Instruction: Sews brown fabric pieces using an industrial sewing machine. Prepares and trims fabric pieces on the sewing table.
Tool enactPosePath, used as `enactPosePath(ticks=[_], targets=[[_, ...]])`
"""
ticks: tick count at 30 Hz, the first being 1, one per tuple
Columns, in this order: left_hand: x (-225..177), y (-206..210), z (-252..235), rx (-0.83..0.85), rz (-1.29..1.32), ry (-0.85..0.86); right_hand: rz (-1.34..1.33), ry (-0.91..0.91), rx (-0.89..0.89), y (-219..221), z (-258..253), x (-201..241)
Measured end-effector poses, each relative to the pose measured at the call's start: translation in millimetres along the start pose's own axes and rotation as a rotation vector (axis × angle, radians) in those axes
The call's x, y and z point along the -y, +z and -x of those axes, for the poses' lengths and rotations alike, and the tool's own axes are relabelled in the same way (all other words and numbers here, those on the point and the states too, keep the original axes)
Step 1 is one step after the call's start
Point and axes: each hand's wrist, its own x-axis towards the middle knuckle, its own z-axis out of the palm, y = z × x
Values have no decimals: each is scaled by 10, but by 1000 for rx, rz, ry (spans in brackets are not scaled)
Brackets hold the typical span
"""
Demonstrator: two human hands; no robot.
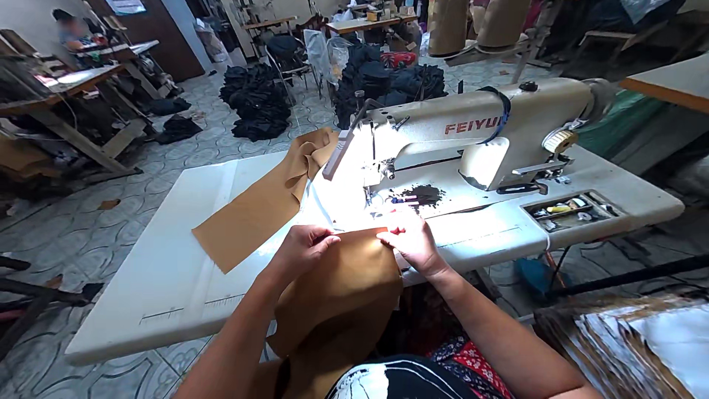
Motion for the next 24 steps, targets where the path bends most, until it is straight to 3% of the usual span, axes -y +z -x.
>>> enactPosePath(ticks=[5,12,24], targets=[[85,14,2,15,-34,-64,-77,68,-6,-5,8,29],[106,18,18,14,-63,-80,-42,-21,-43,34,1,-57],[70,44,97,-5,-146,-43,-75,45,-47,34,39,10]])
